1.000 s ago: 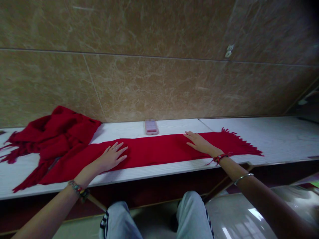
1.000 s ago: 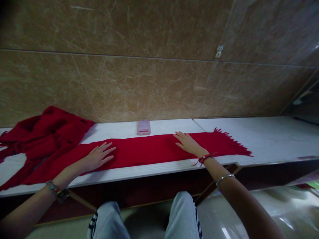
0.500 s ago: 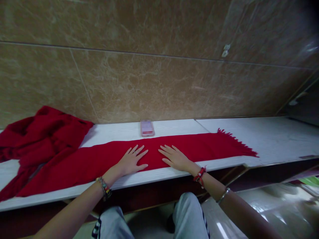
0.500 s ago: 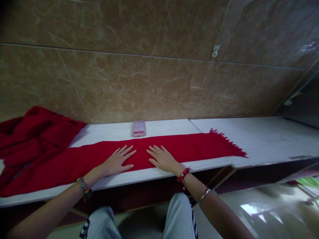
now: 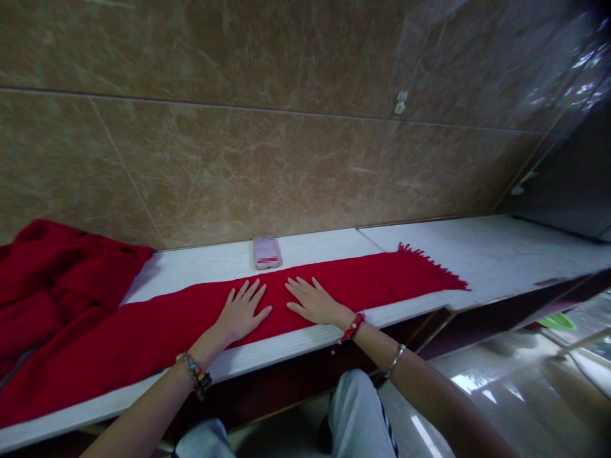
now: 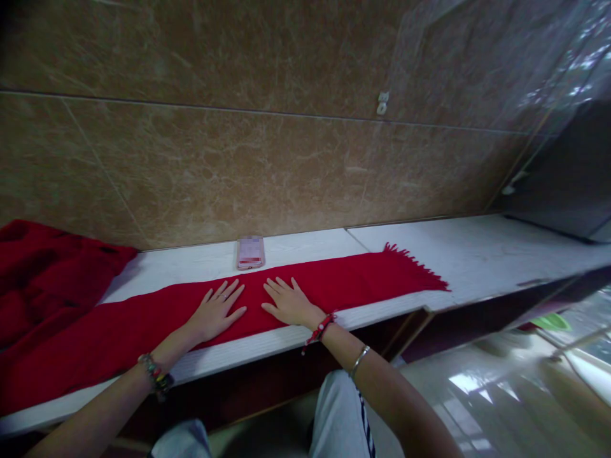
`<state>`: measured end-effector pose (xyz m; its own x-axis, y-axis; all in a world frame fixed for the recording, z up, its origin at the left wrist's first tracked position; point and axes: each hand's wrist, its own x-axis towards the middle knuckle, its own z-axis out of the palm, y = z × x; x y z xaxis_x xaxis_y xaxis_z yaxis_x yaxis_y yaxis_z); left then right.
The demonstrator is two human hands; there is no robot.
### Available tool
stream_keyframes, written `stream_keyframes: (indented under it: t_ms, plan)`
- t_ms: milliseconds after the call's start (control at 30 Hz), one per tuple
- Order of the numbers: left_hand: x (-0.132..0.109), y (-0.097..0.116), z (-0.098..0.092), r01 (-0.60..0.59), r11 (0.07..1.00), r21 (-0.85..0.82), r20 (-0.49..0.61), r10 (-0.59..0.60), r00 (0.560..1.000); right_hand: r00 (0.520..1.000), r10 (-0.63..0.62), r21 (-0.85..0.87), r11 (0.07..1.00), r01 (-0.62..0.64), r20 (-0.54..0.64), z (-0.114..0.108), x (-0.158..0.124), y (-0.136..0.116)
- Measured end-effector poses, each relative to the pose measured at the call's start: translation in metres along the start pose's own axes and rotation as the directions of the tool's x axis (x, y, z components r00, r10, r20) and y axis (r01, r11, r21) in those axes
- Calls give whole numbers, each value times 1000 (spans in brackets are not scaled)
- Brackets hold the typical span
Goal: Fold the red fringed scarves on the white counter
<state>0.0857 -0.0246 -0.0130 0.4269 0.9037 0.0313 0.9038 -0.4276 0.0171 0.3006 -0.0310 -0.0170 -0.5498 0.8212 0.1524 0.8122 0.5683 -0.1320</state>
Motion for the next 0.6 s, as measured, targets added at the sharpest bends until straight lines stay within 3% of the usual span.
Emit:
stream_keyframes:
  t_ms: [67, 167, 300, 367, 433, 500, 600]
  plan:
    - [0, -2, 2, -15, 1000, -1, -12, 15, 1000, 999, 52, -38, 998, -52, -12, 0, -19, 27]
    - [1, -4, 3, -17, 1000, -4, -16, 17, 1000, 981, 189, -121, 974, -192, -37, -5, -60, 87]
    - [-1, -6, 1, -12, 1000, 16, 4, 12, 1000, 922, 378, -245, 889, -387, -85, -16, -118, 177]
    - [1, -5, -2, -1, 1000, 30, 37, 0, 999, 906, 419, -265, 869, -417, -51, -22, -133, 205]
    - [8, 2, -8, 33, 999, 36, 82, -35, 996, 882, 471, -231, 855, -465, -33, -28, -134, 212]
    - [22, 19, -15, 45, 999, 30, 76, -47, 996, 863, 502, -146, 851, -504, -53, -31, -121, 196]
    - [53, 61, -19, -60, 998, 3, -32, 60, 998, 940, 336, -38, 940, -339, -57, -32, -89, 151]
